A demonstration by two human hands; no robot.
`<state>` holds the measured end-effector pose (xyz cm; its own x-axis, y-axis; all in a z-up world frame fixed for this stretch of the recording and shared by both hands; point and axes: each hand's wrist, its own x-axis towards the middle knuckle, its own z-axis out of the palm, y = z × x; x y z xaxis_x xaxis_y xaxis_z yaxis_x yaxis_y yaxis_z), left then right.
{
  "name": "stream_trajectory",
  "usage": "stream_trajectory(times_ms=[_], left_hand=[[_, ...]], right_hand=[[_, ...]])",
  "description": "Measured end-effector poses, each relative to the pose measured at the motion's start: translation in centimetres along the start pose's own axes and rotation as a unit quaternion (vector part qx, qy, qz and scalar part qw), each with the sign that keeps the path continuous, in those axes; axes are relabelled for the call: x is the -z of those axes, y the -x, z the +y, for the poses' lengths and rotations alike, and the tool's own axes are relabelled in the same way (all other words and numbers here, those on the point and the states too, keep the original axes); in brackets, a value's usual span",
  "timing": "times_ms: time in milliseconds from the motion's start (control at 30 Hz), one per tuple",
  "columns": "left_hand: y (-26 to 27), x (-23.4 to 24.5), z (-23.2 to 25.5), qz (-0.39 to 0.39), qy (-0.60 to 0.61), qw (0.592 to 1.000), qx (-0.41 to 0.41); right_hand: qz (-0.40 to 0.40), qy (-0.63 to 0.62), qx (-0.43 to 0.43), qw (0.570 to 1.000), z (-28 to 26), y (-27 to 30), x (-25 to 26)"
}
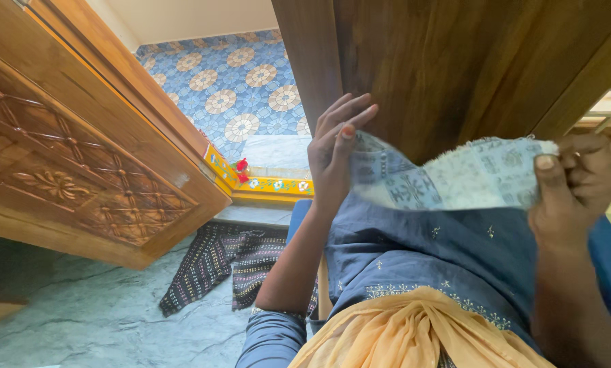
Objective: The person wipes the surface of a wooden door using a patterned cloth. They move the cloth back and forth across the door's surface, occasionally adjusting the cloth in their hands to continue cleaning different sections.
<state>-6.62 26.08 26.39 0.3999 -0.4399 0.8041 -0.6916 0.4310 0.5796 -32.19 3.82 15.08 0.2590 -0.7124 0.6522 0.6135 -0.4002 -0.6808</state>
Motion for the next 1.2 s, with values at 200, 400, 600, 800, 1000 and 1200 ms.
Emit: stream_trajectory(times_ms=[200, 400, 600, 800, 1000, 1200], left_hand=[[2.4, 0.0, -1.6, 0.088, 0.193, 0.976, 0.042], [0.7, -1.1, -5.2, -0.021, -0.129, 0.951, 0.282], [1.0, -3.4, -6.0, -0.042, 0.031, 0.977, 0.209], [2.2, -4.5, -4.0, -0.148, 0.103, 0.923, 0.340], [3.4, -5.6, -4.8, -0.144, 0.192, 0.916, 0.322], [3.8, -5.4, -5.8, -0.178, 0.294, 0.874, 0.342]], right_hand=[[0.029, -0.144, -0.097, 0.984, -5.0, 0.5, 0.3], [0.148, -0.061, -0.246, 0.956, -4.0, -4.0, -4.1], [0.089, -0.079, -0.087, 0.989, -1.3, -2.8, -7.0], [-0.018, 0.070, -0.046, 0.996, -1.9, 0.4, -12.9], [-0.111, 0.049, -0.059, 0.991, -1.3, 1.7, -15.4], [-0.188, 0.044, -0.142, 0.971, -2.0, 0.9, -13.8]])
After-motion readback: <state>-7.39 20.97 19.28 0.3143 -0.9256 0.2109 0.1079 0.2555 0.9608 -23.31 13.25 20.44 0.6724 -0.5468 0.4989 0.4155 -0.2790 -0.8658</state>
